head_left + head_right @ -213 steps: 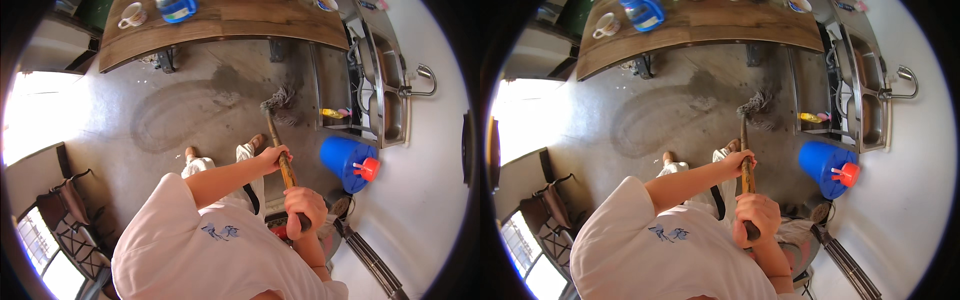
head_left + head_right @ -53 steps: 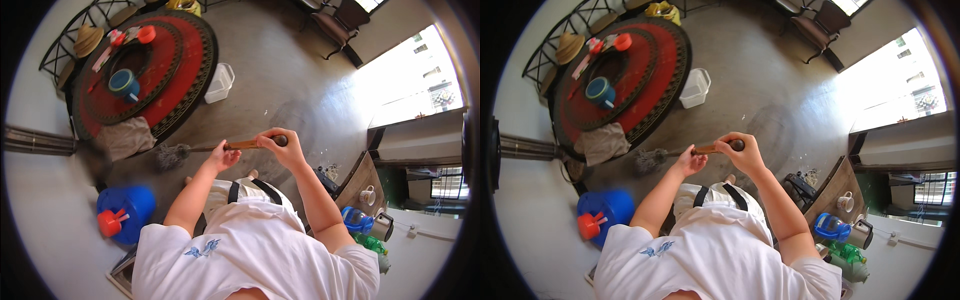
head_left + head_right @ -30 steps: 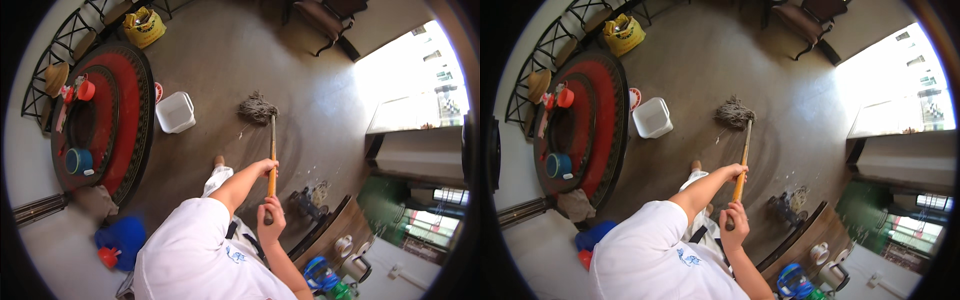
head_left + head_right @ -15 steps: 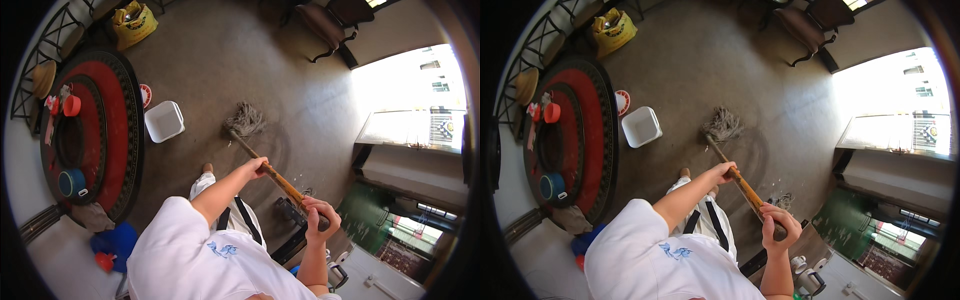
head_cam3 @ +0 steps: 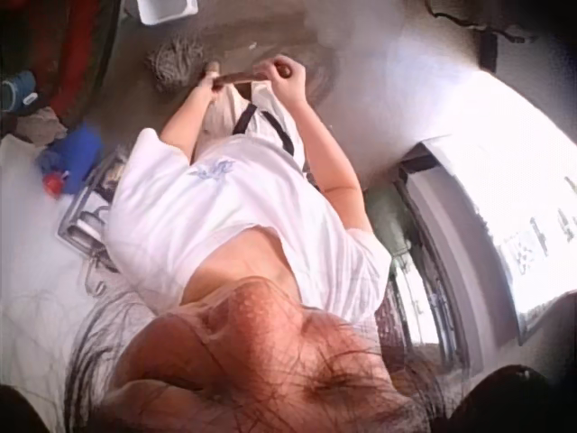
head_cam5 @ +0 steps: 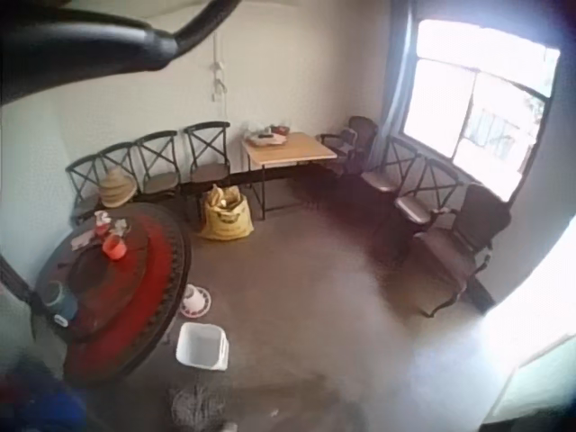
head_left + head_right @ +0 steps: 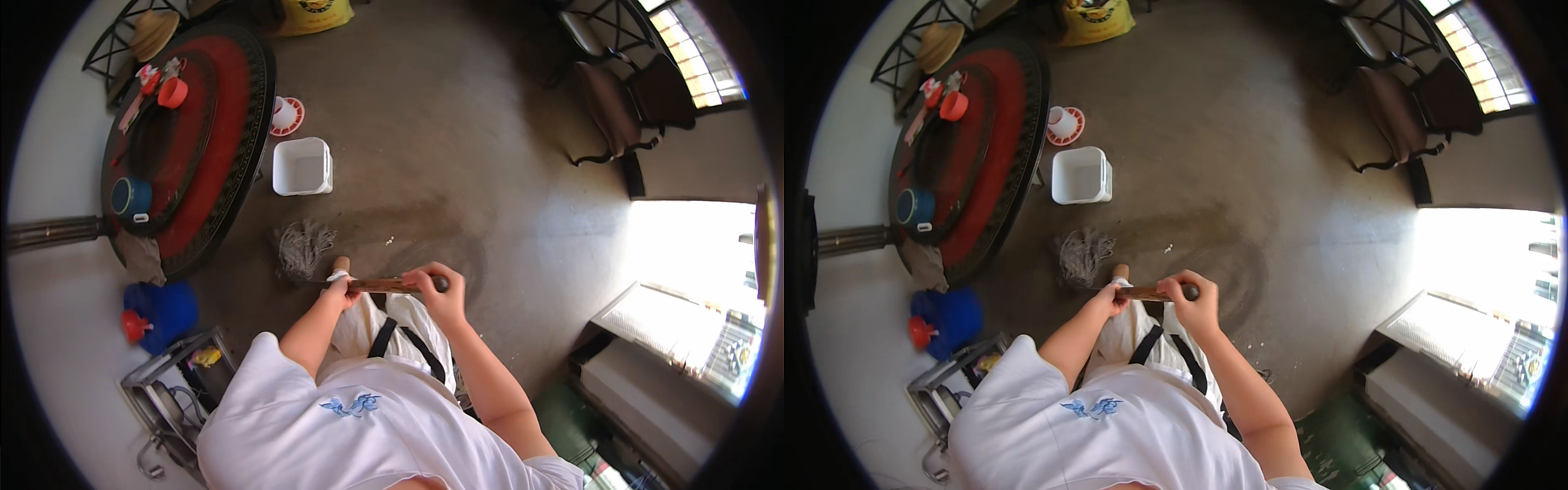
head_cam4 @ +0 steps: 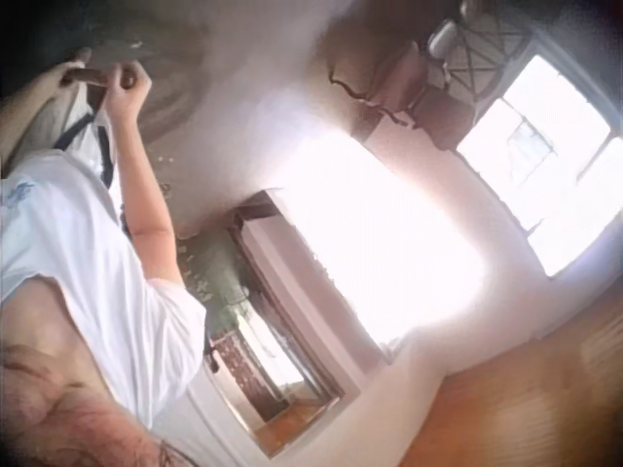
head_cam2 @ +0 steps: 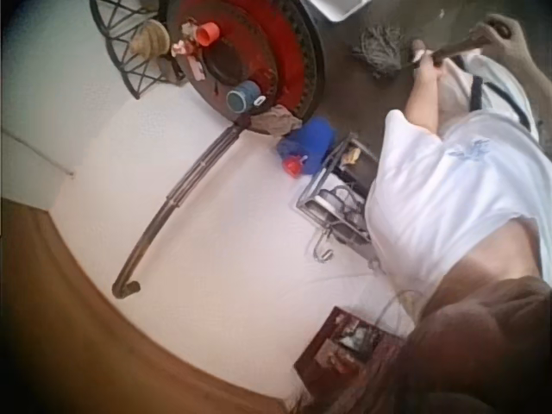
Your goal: The person mops the floor using a traditional string mop, starting in a bedroom and moving through a hallway, an outdoor patio, and a kitchen. The person navigates around furniture and obstacles while cleaning the concrete and tiled surfaces.
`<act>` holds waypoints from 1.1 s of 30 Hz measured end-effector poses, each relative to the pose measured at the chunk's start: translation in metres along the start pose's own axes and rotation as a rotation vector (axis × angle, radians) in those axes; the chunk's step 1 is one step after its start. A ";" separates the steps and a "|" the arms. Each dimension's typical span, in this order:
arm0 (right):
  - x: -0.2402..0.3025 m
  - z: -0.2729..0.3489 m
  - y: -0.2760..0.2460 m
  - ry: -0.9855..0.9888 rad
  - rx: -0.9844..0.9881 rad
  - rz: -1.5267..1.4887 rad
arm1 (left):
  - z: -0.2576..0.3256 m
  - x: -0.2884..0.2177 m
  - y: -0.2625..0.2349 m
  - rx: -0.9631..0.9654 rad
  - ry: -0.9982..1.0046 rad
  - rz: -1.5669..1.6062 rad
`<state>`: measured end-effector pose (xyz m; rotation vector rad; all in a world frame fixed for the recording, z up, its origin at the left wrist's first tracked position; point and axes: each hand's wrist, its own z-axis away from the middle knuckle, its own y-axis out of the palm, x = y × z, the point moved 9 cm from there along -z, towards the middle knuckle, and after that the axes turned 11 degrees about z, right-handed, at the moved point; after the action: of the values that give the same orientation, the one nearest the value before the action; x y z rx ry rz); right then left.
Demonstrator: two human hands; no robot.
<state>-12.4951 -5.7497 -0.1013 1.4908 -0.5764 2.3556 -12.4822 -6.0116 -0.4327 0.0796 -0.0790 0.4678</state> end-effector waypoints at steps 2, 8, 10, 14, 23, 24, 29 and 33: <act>-0.011 -0.014 0.022 -0.001 0.208 -0.018 | -0.002 0.002 -0.016 -0.064 0.076 0.106; -0.019 -0.047 0.035 0.038 0.481 -0.097 | -0.033 0.025 -0.031 -0.173 0.015 0.227; -0.009 -0.079 0.017 0.059 0.445 -0.139 | -0.037 0.026 0.013 -0.154 0.020 0.188; 0.040 -0.159 -0.032 0.011 0.391 -0.254 | -0.024 0.026 0.128 -0.114 -0.094 0.144; 0.231 -0.384 -0.141 -0.226 0.314 -0.129 | 0.030 -0.053 0.488 0.261 -0.084 0.139; 0.254 -0.403 -0.152 -0.272 0.323 -0.129 | 0.039 -0.062 0.527 0.292 -0.086 0.128; 0.321 -0.467 -0.209 -0.432 0.251 -0.131 | 0.068 -0.101 0.676 0.330 -0.014 0.065; 0.333 -0.497 -0.258 -0.546 0.087 -0.060 | 0.056 -0.122 0.794 0.488 0.084 -0.121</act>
<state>-12.9113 -5.2741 0.0555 2.1740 -0.5408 1.9390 -12.9543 -5.3651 -0.3416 0.5402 0.1237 0.3603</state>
